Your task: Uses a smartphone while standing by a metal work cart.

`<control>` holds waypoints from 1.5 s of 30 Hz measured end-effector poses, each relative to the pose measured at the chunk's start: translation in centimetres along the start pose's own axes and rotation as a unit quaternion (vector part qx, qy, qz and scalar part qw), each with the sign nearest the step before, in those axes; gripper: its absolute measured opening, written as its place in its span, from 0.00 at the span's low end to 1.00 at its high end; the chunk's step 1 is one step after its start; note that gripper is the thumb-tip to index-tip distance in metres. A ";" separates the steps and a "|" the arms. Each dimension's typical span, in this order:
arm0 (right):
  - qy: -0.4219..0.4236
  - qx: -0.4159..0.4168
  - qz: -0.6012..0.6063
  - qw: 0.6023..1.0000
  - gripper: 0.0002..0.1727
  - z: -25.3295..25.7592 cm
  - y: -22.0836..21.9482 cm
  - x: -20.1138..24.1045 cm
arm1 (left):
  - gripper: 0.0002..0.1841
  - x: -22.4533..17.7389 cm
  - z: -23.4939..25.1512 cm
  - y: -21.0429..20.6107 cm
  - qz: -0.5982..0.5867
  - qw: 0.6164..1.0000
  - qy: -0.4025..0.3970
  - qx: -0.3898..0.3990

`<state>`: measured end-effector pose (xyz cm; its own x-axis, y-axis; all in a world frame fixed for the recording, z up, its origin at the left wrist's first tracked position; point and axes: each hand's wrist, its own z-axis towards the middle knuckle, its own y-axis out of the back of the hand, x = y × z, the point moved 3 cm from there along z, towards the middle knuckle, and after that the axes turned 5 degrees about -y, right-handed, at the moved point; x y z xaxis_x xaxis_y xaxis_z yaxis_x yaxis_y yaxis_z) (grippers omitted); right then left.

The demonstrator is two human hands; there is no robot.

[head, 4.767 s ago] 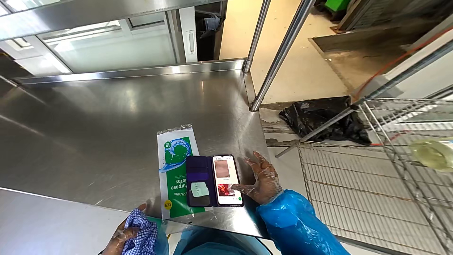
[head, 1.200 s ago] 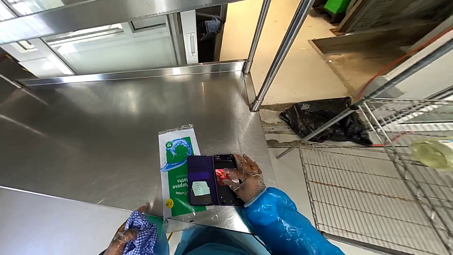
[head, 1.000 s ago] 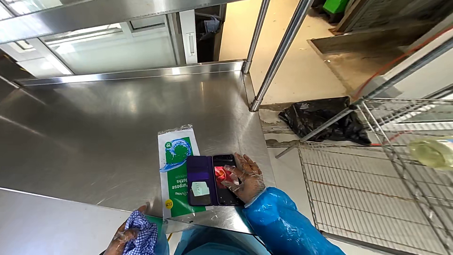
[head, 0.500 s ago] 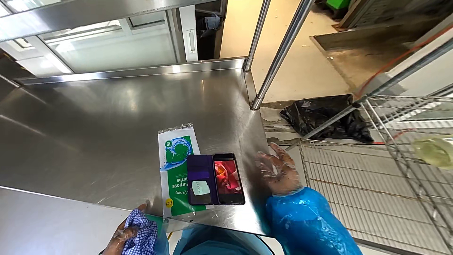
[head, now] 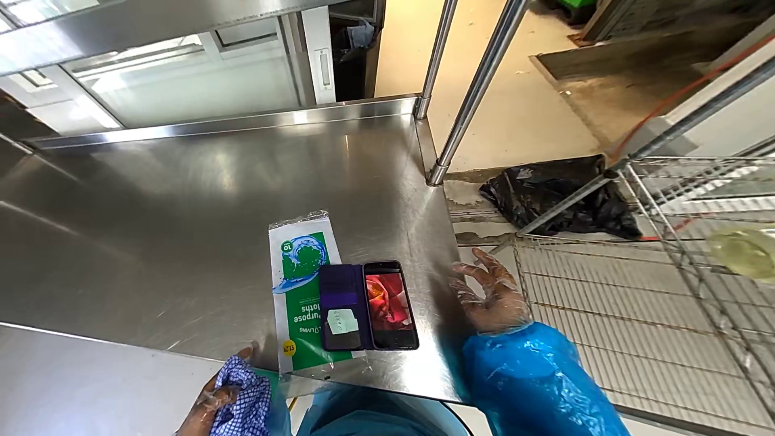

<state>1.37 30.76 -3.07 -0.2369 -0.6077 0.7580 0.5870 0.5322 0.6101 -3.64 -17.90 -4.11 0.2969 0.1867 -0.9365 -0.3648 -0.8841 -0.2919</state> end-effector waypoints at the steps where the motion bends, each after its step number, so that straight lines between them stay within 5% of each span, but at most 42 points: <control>1: 0.001 0.002 -0.002 1.000 0.15 0.0 0.0 0.0 | 0.32 0.0 0.0 0.0 0.000 1.000 0.001 -0.002; 21: -0.013 0.029 -0.006 0.999 0.15 -0.4 -0.6 0.0 | 0.33 0.1 -0.1 -0.1 0.004 1.000 -0.001 -0.004; 37: -0.002 0.105 -0.076 0.992 0.47 -1.3 -3.5 2.0 | 0.33 0.5 -0.5 0.4 -0.010 1.000 -0.008 0.000; 45: -0.060 0.213 -0.161 0.962 0.57 -1.7 -5.1 4.8 | 0.33 0.7 -0.6 0.6 -0.017 1.000 -0.012 -0.002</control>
<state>-1.41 24.10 -2.92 -0.4562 -0.7229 0.5189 0.1030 0.5363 0.8377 -3.15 -18.56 -4.83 0.2881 0.2271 -0.9303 -0.3510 -0.8788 -0.3233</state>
